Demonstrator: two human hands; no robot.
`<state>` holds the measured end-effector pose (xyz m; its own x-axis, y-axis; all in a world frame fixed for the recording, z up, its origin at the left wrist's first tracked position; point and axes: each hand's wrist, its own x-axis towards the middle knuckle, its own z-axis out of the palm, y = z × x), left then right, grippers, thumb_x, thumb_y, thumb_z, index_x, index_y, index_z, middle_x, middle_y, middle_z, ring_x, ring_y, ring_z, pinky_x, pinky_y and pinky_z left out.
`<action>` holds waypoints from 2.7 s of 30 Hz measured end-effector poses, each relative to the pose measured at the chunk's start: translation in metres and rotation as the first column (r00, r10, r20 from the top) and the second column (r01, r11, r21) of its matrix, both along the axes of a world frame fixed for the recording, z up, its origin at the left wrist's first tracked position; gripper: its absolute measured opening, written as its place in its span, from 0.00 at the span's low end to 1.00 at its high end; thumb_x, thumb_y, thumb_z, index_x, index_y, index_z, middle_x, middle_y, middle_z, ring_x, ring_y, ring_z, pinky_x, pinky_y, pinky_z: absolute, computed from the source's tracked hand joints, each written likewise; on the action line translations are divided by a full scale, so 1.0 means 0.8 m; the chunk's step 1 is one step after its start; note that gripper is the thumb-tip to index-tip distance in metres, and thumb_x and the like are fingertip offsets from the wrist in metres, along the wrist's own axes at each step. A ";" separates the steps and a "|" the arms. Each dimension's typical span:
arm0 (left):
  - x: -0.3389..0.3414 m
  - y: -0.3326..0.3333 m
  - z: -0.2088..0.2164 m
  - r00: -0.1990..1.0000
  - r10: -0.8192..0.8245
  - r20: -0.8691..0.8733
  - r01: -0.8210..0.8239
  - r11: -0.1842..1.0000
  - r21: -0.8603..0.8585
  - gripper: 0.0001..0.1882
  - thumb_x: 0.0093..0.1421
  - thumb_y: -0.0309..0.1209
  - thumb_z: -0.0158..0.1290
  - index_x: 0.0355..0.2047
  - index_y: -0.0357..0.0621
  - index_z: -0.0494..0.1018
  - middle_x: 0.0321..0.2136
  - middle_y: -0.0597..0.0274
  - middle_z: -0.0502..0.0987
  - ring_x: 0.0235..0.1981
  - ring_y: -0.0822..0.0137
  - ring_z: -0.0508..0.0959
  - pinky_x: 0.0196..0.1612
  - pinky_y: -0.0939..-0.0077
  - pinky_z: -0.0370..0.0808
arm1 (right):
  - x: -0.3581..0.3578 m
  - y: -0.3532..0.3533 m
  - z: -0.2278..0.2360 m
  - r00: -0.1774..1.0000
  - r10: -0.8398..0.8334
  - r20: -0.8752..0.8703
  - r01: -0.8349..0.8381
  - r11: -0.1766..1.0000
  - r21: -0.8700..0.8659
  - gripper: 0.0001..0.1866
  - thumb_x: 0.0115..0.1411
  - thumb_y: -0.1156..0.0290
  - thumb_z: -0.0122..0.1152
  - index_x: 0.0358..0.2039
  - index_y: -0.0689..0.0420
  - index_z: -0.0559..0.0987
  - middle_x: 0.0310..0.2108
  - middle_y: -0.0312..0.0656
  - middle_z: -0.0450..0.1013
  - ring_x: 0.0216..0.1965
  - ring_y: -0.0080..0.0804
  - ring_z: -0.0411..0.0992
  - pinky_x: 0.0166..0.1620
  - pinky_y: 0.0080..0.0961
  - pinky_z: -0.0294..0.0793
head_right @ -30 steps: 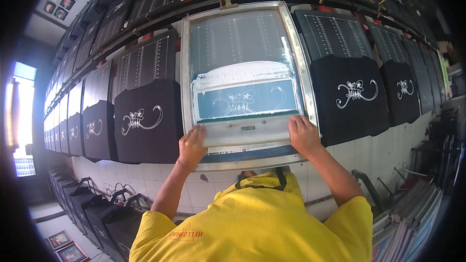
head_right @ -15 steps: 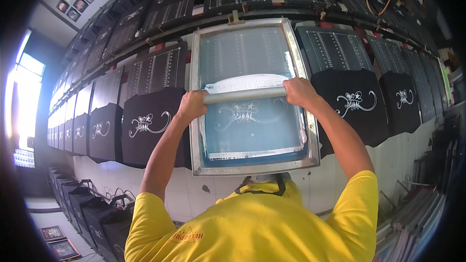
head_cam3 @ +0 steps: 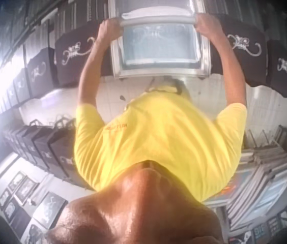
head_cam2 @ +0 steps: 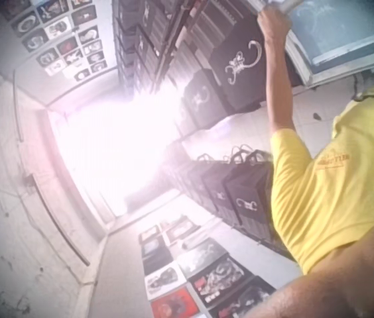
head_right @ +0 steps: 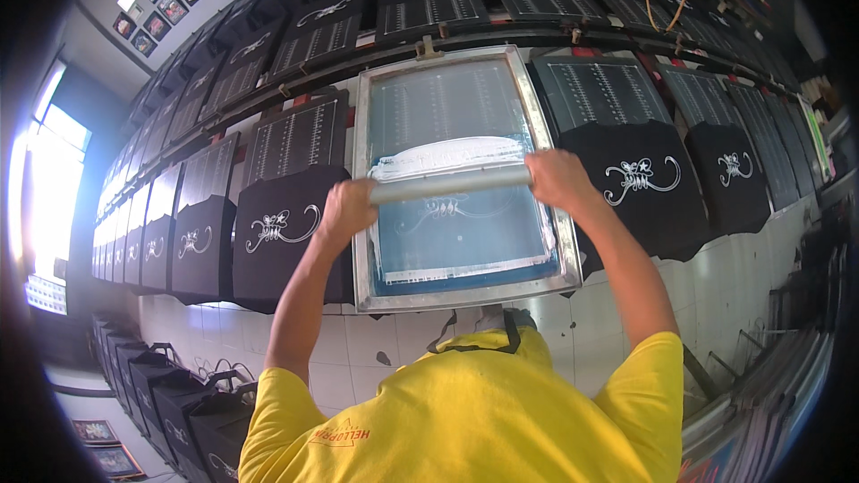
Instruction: The person performs screen printing on black shirts by pulling a squeegee across a screen to apply ink, then lifting and moving the printing frame to subsequent shirts on a production line.
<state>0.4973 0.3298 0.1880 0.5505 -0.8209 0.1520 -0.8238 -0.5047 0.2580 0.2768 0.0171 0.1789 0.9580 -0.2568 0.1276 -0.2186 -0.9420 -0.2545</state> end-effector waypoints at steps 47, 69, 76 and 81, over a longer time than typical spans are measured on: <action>-0.074 0.165 -0.161 0.706 0.548 -0.447 -0.628 0.777 -0.039 0.17 0.64 0.38 0.50 0.37 0.35 0.79 0.25 0.41 0.77 0.29 0.44 0.79 0.34 0.61 0.73 | -0.114 0.031 -0.192 0.629 -0.778 -0.003 0.596 0.479 0.644 0.17 0.60 0.66 0.47 0.32 0.67 0.79 0.26 0.57 0.77 0.31 0.53 0.76 0.39 0.43 0.72; -0.023 0.331 -0.123 0.680 0.488 -0.547 -0.699 0.658 -0.280 0.16 0.65 0.36 0.51 0.39 0.34 0.79 0.28 0.49 0.77 0.28 0.53 0.78 0.35 0.65 0.73 | -0.097 0.190 -0.189 0.571 -0.810 0.130 0.442 0.437 0.783 0.15 0.62 0.71 0.57 0.41 0.72 0.79 0.31 0.43 0.78 0.32 0.24 0.74 0.37 0.22 0.72; 0.067 0.486 -0.127 0.661 0.531 -0.531 -0.737 0.592 -0.325 0.14 0.63 0.35 0.53 0.37 0.35 0.80 0.29 0.46 0.80 0.30 0.52 0.82 0.37 0.65 0.75 | 0.009 0.343 -0.201 0.546 -0.805 0.235 0.358 0.477 0.802 0.10 0.60 0.78 0.55 0.38 0.70 0.80 0.24 0.34 0.73 0.25 0.18 0.69 0.31 0.18 0.68; 0.118 0.579 -0.136 0.640 0.584 -0.499 -0.759 0.581 -0.293 0.15 0.62 0.36 0.53 0.37 0.35 0.80 0.32 0.44 0.81 0.33 0.49 0.82 0.39 0.64 0.75 | 0.071 0.440 -0.180 0.575 -0.799 0.178 0.376 0.451 0.809 0.10 0.59 0.78 0.56 0.38 0.69 0.81 0.24 0.33 0.74 0.25 0.17 0.68 0.29 0.17 0.66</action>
